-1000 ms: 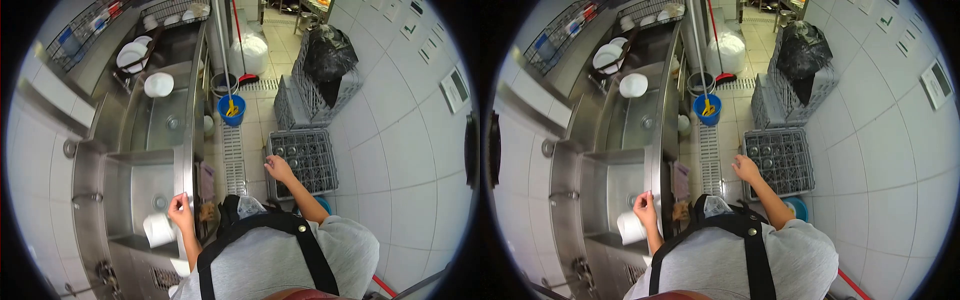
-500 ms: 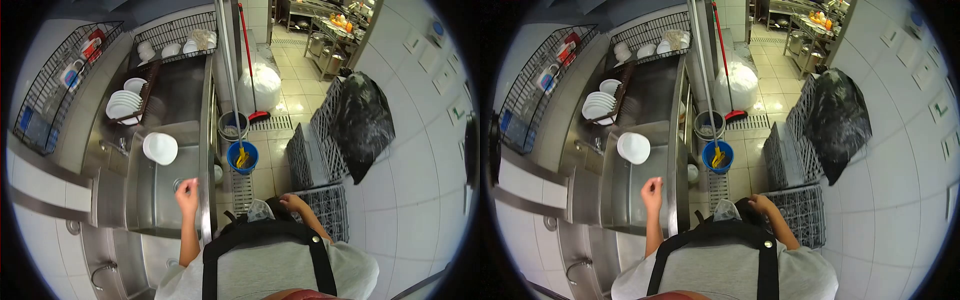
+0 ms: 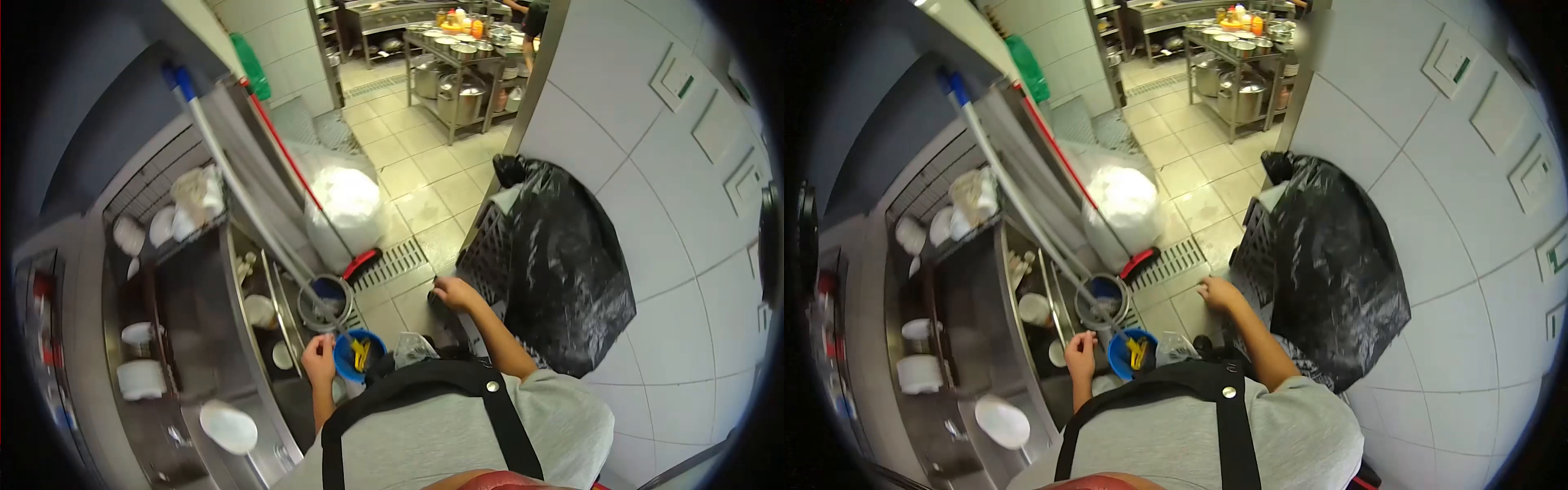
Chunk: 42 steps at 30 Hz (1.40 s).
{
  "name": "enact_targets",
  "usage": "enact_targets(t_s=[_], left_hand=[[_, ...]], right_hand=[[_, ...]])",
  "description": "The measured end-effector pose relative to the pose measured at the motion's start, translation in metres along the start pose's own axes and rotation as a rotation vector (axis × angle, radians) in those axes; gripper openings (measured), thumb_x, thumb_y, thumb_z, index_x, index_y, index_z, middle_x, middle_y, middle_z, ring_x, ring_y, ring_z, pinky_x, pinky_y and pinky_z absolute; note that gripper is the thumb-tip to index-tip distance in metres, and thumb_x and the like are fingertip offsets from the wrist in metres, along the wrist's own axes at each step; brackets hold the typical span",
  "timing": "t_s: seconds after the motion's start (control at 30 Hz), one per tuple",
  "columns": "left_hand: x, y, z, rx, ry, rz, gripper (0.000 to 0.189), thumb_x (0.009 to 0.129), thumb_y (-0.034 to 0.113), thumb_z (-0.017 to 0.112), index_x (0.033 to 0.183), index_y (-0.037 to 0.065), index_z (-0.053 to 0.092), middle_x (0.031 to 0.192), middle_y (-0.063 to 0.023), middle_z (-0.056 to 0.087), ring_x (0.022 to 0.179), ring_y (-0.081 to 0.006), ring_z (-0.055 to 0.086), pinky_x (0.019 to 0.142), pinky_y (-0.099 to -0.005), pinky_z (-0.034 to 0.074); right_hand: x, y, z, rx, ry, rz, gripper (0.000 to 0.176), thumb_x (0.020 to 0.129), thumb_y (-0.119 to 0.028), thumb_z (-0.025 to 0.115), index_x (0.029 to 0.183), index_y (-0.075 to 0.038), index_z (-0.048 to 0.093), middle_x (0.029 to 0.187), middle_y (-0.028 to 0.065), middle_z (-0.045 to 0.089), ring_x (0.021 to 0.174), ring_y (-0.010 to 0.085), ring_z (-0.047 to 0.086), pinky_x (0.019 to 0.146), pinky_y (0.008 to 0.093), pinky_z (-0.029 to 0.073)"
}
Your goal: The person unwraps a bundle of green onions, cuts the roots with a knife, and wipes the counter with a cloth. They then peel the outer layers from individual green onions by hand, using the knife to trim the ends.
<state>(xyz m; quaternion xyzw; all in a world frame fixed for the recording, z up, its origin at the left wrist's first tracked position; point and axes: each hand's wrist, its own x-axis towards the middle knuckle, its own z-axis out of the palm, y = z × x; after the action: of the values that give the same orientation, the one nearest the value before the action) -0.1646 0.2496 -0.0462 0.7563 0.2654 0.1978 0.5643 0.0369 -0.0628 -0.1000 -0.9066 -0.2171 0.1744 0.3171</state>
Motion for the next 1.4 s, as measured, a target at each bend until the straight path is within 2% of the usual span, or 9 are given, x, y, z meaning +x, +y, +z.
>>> enact_targets(t_s=[0.33, 0.53, 0.73, 0.83, 0.9, 0.97, 1.07, 1.3, 1.4], left_hand=[[0.245, -0.043, 0.114, 0.018, -0.025, -0.132, 0.022, 0.087, 0.02, 0.06, 0.08, 0.0, 0.065, 0.067, -0.0035, 0.064, 0.061, -0.0077, 0.058, 0.058, -0.0238, 0.045], [0.439, 0.067, 0.215, 0.166, -0.192, 0.227, 0.017, 0.085, 0.015, 0.06, 0.081, -0.001, 0.064, 0.066, -0.0052, 0.062, 0.06, -0.0114, 0.056, 0.059, -0.0261, 0.044], [0.572, 0.134, 0.325, 0.163, -0.39, 0.252, 0.018, 0.087, 0.016, 0.058, 0.081, -0.001, 0.062, 0.067, -0.0031, 0.06, 0.062, -0.0079, 0.051, 0.059, -0.024, 0.042], [0.641, 0.077, 0.385, 0.383, -0.536, 0.302, 0.023, 0.082, 0.022, 0.062, 0.08, -0.001, 0.062, 0.067, -0.0124, 0.061, 0.062, -0.0202, 0.057, 0.06, -0.0322, 0.045], [0.687, 0.002, 0.423, 0.519, -0.586, 0.466, 0.026, 0.082, 0.025, 0.061, 0.075, 0.0, 0.062, 0.063, -0.0077, 0.061, 0.057, -0.0148, 0.057, 0.056, -0.0295, 0.044], [0.725, -0.069, 0.459, 0.751, -0.723, 0.159, 0.036, 0.078, 0.035, 0.064, 0.08, -0.001, 0.064, 0.071, -0.0168, 0.063, 0.07, -0.0304, 0.062, 0.067, -0.0402, 0.047], [0.731, -0.131, 0.497, 0.785, -0.713, -0.145, 0.04, 0.077, 0.04, 0.064, 0.078, 0.0, 0.066, 0.068, -0.0163, 0.064, 0.068, -0.0274, 0.062, 0.066, -0.0382, 0.048], [0.751, -0.096, 0.606, 0.901, -1.058, -0.23, 0.042, 0.08, 0.043, 0.06, 0.083, 0.001, 0.066, 0.066, -0.0129, 0.062, 0.062, -0.0237, 0.059, 0.062, -0.0371, 0.047], [0.795, -0.067, 0.669, 0.889, -1.183, -0.151, 0.043, 0.081, 0.044, 0.059, 0.085, 0.001, 0.066, 0.065, -0.0114, 0.062, 0.059, -0.0221, 0.058, 0.06, -0.0366, 0.047]], right_hand=[[0.278, -0.051, -0.12, 0.144, -0.104, -0.087, 0.037, 0.084, -0.031, 0.058, 0.108, -0.003, 0.059, 0.097, 0.0184, 0.065, 0.088, 0.0335, 0.062, 0.078, 0.0383, 0.048], [0.386, -0.006, -0.174, 0.088, -0.128, 0.083, 0.042, 0.082, -0.036, 0.059, 0.109, -0.005, 0.059, 0.101, 0.0186, 0.064, 0.094, 0.0323, 0.061, 0.083, 0.0382, 0.047], [0.453, 0.045, -0.254, 0.274, 0.074, 0.164, 0.038, 0.086, -0.035, 0.056, 0.111, -0.006, 0.058, 0.096, 0.0141, 0.065, 0.087, 0.0266, 0.062, 0.077, 0.0348, 0.048], [0.481, 0.117, -0.27, 0.295, 0.172, 0.29, 0.038, 0.085, -0.035, 0.057, 0.11, -0.007, 0.059, 0.095, 0.0159, 0.065, 0.088, 0.028, 0.062, 0.077, 0.0346, 0.048], [0.496, 0.188, -0.266, 0.12, 0.133, 0.415, 0.041, 0.083, -0.039, 0.057, 0.106, -0.005, 0.061, 0.098, 0.0183, 0.064, 0.091, 0.0317, 0.061, 0.079, 0.0382, 0.048], [0.506, 0.24, -0.287, 0.016, 0.119, 0.509, 0.042, 0.082, -0.04, 0.057, 0.103, -0.004, 0.063, 0.098, 0.019, 0.064, 0.091, 0.0334, 0.061, 0.08, 0.0397, 0.048], [0.512, 0.296, -0.334, -0.053, -0.055, 0.673, 0.045, 0.081, -0.041, 0.058, 0.102, -0.002, 0.064, 0.098, 0.0195, 0.065, 0.092, 0.034, 0.061, 0.08, 0.0407, 0.047], [0.559, 0.427, -0.509, 0.032, 0.516, 0.742, 0.057, 0.078, -0.043, 0.06, 0.113, 0.002, 0.054, 0.113, 0.0263, 0.055, 0.104, 0.0371, 0.055, 0.086, 0.0427, 0.046], [0.608, 0.398, -0.615, 0.041, 0.989, 0.631, 0.055, 0.077, -0.038, 0.064, 0.115, 0.0, 0.052, 0.109, 0.0233, 0.054, 0.106, 0.0385, 0.051, 0.09, 0.0421, 0.042]])
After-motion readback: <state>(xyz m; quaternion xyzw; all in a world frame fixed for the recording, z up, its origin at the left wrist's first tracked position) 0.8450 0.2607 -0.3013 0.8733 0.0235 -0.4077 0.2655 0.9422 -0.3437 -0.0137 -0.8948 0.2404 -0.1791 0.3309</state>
